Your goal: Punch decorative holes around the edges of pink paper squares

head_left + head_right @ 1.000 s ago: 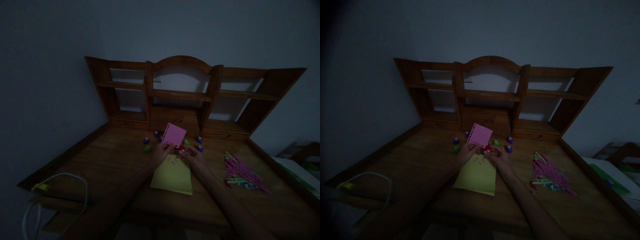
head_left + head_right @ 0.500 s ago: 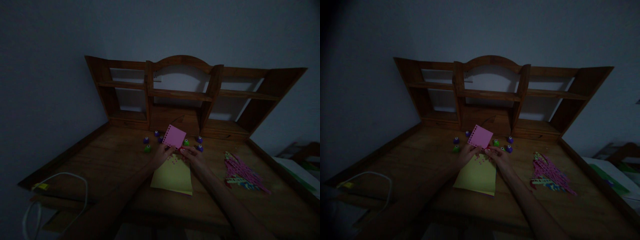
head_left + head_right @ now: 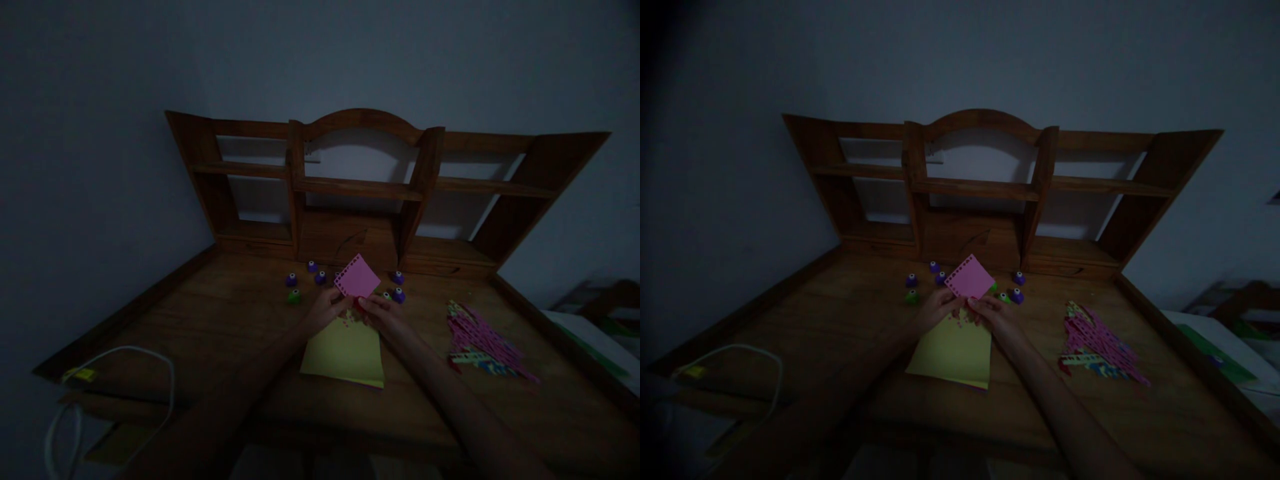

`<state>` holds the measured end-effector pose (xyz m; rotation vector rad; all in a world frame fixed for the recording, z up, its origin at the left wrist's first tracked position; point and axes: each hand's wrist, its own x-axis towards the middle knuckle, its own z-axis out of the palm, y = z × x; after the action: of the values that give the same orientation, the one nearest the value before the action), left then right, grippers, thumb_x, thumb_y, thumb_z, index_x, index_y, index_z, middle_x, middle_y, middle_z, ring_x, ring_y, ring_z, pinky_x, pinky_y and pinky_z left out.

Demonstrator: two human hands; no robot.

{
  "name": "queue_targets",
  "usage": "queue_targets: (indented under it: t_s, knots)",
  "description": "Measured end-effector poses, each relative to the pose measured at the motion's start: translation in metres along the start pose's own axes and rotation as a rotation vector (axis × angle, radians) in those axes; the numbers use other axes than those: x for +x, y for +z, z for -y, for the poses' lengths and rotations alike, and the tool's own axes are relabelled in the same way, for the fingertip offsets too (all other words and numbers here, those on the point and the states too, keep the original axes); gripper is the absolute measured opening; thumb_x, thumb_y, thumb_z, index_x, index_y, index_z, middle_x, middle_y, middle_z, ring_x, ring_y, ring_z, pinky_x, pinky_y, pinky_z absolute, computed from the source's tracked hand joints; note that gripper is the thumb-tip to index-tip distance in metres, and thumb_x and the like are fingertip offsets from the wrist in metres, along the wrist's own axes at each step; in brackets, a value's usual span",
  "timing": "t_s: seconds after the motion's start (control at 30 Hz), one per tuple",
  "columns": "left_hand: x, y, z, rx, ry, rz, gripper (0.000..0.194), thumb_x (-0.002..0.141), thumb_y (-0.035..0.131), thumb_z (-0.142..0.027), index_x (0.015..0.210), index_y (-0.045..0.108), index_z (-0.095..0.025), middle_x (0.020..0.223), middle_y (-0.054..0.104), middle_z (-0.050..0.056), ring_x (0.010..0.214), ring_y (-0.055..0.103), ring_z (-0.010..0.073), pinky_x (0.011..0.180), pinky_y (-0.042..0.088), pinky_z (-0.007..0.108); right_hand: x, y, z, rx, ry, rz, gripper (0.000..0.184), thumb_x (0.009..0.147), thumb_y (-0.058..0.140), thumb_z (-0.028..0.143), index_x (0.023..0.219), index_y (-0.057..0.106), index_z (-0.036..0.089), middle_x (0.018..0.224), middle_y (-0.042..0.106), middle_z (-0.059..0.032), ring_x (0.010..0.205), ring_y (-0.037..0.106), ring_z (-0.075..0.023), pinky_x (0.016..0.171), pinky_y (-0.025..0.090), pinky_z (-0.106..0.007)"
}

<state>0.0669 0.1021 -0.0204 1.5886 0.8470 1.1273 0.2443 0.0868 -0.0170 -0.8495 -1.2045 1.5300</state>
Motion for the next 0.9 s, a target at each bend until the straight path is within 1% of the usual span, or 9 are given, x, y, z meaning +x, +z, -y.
queue_targets:
  t_s: [0.13, 0.27, 0.37, 0.47, 0.57, 0.67, 0.77, 0.9]
  knots:
    - [0.000, -0.001, 0.001, 0.013, 0.003, 0.015, 0.036, 0.080, 0.061, -0.045, 0.091, 0.062, -0.011, 0.074, 0.060, 0.002, 0.054, 0.054, 0.0101, 0.051, 0.047, 0.022, -0.002, 0.000, 0.001, 0.076, 0.041, 0.023, 0.026, 0.070, 0.076, 0.036, 0.087, 0.072, 0.018, 0.084, 0.068, -0.0037, 0.062, 0.053, -0.0106, 0.053, 0.038, -0.023]
    - [0.000, 0.000, -0.002, 0.005, -0.017, 0.021, 0.036, 0.080, 0.061, -0.046, 0.088, 0.061, -0.011, 0.067, 0.058, 0.000, 0.051, 0.053, 0.0093, 0.047, 0.044, 0.020, -0.002, -0.001, 0.002, 0.122, 0.082, 0.026, 0.029, 0.068, 0.078, 0.036, 0.090, 0.072, 0.018, 0.094, 0.070, -0.0057, 0.073, 0.060, -0.0148, 0.059, 0.042, -0.025]
    - [-0.001, 0.000, -0.003, 0.005, -0.005, 0.025, 0.035, 0.080, 0.061, -0.046, 0.086, 0.062, -0.011, 0.067, 0.058, 0.000, 0.051, 0.052, 0.0092, 0.047, 0.044, 0.020, -0.003, 0.000, 0.002, 0.130, 0.103, 0.011, 0.030, 0.067, 0.079, 0.035, 0.091, 0.072, 0.019, 0.098, 0.070, -0.0061, 0.078, 0.062, -0.0163, 0.061, 0.044, -0.025]
    - [-0.001, -0.001, -0.003, 0.007, 0.000, 0.039, 0.036, 0.080, 0.061, -0.045, 0.089, 0.062, -0.011, 0.070, 0.060, 0.001, 0.052, 0.054, 0.0095, 0.048, 0.045, 0.020, -0.003, 0.000, 0.004, 0.110, 0.099, 0.019, 0.030, 0.068, 0.078, 0.036, 0.091, 0.072, 0.018, 0.097, 0.070, -0.0064, 0.075, 0.062, -0.0156, 0.058, 0.043, -0.024]
    - [-0.001, -0.001, -0.001, -0.004, -0.010, 0.044, 0.037, 0.080, 0.061, -0.046, 0.091, 0.063, -0.011, 0.073, 0.061, 0.002, 0.053, 0.055, 0.0098, 0.049, 0.046, 0.021, -0.004, 0.001, 0.005, 0.097, 0.098, 0.030, 0.030, 0.068, 0.077, 0.037, 0.091, 0.072, 0.017, 0.092, 0.070, -0.0065, 0.069, 0.059, -0.0136, 0.053, 0.040, -0.023]
    - [0.000, -0.001, 0.003, -0.003, -0.018, 0.049, 0.036, 0.080, 0.061, -0.046, 0.087, 0.062, -0.011, 0.069, 0.058, 0.001, 0.052, 0.053, 0.0098, 0.050, 0.046, 0.022, -0.003, 0.000, 0.006, 0.087, 0.096, 0.029, 0.028, 0.069, 0.077, 0.036, 0.088, 0.072, 0.016, 0.085, 0.068, -0.0053, 0.063, 0.054, -0.0110, 0.050, 0.037, -0.021]
    - [0.002, -0.002, 0.007, 0.002, -0.026, 0.062, 0.035, 0.080, 0.060, -0.046, 0.084, 0.061, -0.011, 0.066, 0.056, 0.000, 0.051, 0.051, 0.0095, 0.049, 0.046, 0.022, -0.002, 0.000, 0.005, 0.071, 0.094, 0.022, 0.028, 0.068, 0.077, 0.037, 0.087, 0.072, 0.017, 0.083, 0.068, -0.0049, 0.061, 0.052, -0.0108, 0.049, 0.036, -0.022]
    - [0.002, -0.003, 0.009, -0.015, -0.039, 0.078, 0.036, 0.079, 0.061, -0.046, 0.086, 0.061, -0.011, 0.070, 0.058, 0.001, 0.051, 0.051, 0.0091, 0.048, 0.046, 0.022, -0.002, -0.001, 0.003, 0.063, 0.087, 0.017, 0.030, 0.067, 0.078, 0.038, 0.087, 0.071, 0.016, 0.083, 0.067, -0.0045, 0.059, 0.050, -0.0103, 0.049, 0.035, -0.022]
